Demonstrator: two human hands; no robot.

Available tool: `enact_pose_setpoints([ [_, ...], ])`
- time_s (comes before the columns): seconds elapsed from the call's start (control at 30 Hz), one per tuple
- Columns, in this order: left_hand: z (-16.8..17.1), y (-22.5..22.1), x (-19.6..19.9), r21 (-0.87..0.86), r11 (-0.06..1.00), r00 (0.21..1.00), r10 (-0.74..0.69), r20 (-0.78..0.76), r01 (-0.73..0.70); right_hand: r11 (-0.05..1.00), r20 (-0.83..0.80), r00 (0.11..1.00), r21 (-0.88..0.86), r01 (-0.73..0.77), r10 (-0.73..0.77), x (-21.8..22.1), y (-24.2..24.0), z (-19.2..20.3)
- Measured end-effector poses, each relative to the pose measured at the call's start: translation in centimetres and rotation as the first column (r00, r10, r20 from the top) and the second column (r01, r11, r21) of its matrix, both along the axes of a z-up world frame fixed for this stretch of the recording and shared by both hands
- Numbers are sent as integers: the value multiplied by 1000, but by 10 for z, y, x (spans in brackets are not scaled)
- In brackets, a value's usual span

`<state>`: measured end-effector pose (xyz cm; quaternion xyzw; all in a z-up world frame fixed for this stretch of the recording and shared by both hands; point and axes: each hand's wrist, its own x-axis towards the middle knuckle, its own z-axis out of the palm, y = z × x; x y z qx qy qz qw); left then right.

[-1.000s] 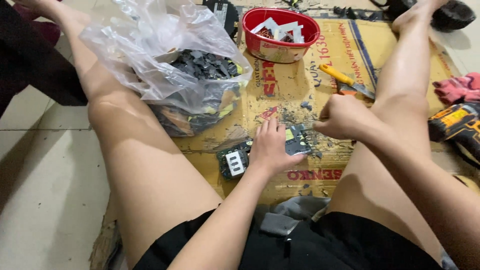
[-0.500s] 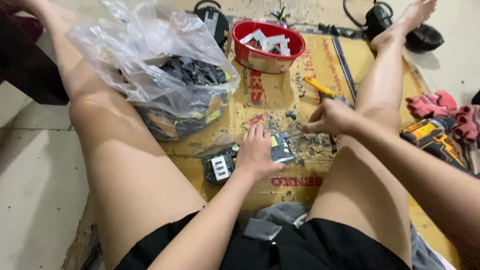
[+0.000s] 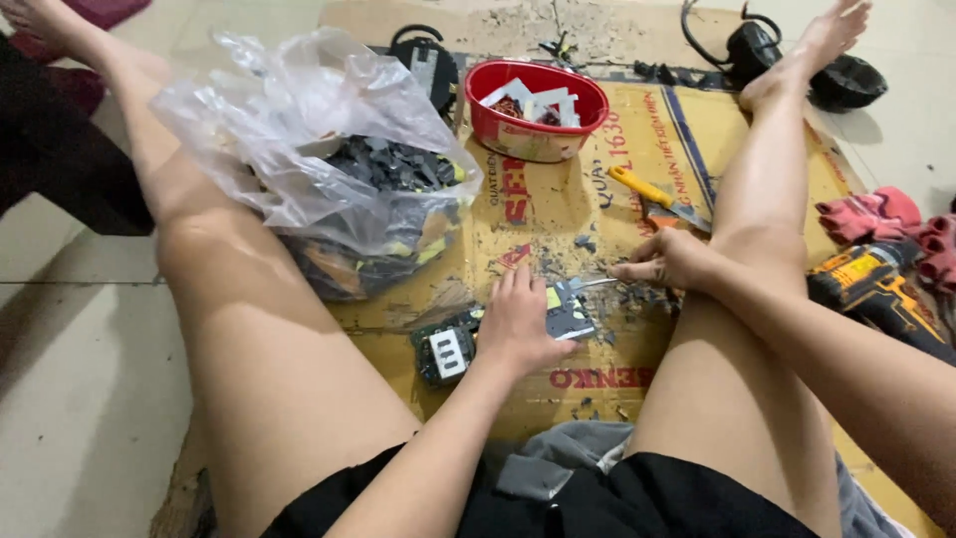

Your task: Scraping components and material off a circuit board using a small blade and pliers

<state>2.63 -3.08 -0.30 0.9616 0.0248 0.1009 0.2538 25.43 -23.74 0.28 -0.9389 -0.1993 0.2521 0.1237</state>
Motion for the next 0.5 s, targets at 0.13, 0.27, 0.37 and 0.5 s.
enact_pose_setpoints([
  [0.13, -12, 0, 3, -12, 1000, 999, 1, 43, 0, 999, -35, 999, 30, 13, -12, 13, 4, -8],
  [0.27, -16, -1, 5, -2, 1000, 999, 4, 52, -4, 993, -55, 998, 119, 18, -11, 18, 1, -11],
  [0.37, -14, -1, 3, -4, 1000, 998, 11, 68, -11, 991, 21, 999, 132, 26, -29, 4, 2, 4],
  [0.5, 3, -3, -3, 12, 1000, 994, 18, 111, -20, 981, 217, 968, 168, 94, -130, -60, 13, 56],
])
